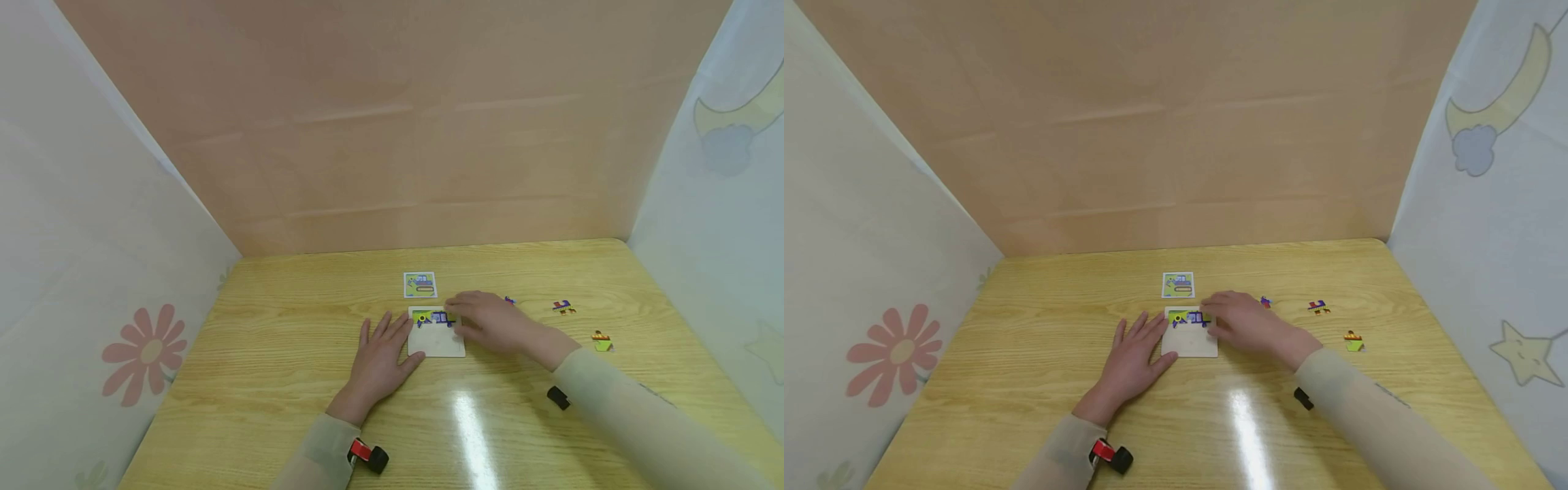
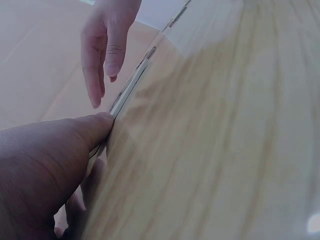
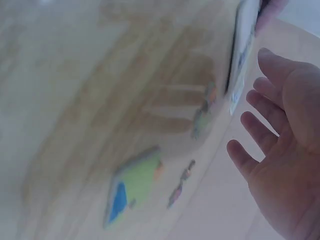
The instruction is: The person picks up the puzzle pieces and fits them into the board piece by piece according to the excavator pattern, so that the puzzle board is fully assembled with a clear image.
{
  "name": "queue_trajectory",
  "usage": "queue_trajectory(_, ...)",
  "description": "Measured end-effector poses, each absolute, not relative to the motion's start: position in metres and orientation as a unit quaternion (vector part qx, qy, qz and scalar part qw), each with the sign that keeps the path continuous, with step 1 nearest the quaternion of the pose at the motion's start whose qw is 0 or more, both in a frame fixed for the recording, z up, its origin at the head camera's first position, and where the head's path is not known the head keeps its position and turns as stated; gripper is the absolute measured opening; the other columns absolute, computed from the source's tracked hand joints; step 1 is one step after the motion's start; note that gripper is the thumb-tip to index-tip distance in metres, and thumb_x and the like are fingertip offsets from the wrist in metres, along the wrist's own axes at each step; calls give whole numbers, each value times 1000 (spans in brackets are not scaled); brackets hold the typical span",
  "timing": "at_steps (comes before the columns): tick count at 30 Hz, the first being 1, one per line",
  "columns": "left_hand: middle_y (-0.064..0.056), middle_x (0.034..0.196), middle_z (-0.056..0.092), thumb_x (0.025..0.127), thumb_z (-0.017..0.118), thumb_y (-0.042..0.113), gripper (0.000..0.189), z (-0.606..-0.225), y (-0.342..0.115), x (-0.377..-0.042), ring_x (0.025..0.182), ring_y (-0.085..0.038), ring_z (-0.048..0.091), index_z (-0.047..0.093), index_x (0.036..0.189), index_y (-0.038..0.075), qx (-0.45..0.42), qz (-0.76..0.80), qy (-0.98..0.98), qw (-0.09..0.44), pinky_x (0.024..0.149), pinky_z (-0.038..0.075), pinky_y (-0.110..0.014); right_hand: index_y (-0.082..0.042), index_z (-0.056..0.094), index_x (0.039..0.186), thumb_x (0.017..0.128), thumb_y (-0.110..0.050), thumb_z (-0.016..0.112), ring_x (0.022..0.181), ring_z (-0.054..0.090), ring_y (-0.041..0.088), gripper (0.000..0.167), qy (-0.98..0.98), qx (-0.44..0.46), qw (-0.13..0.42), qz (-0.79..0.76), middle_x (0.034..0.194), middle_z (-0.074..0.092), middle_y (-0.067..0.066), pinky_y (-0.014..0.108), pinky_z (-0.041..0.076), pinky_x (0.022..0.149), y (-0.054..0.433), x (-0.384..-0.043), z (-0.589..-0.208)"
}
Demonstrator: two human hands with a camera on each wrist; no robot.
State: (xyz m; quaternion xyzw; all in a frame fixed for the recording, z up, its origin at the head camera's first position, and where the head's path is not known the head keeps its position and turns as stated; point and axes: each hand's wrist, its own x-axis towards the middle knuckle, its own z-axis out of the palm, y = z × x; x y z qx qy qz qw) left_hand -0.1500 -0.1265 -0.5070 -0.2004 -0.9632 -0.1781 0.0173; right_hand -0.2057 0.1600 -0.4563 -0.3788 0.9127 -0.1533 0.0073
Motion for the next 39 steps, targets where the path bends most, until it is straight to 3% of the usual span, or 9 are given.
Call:
queue_trajectory(6,-2,175,42,110,62,56,73,-507,-126,-150,166,-35,26,49,168,14,-200,-184,-962,17,133,8,-68,-1,69,147,101,-21,84,138,63,43,53,918,-355,-41,-172,149,68,17,64,50,114,174,-209,-448)
queue_trajectory(18,-1,175,42,110,61,57,74,-507,-128,-152,167,-35,25,47,169,14,-199,-182,-963,14,133,6,-67,-5,68,150,101,-24,85,136,61,48,56,950,-248,-36,-184,149,66,22,67,53,108,211,-206,-440)
queue_trajectory(39,-3,175,41,110,61,58,77,-511,-128,-153,167,-33,24,44,170,13,-197,-183,-963,18,134,4,-65,1,65,150,102,-23,83,137,56,55,56,960,-188,-15,-207,151,59,30,74,52,102,261,-202,-443)
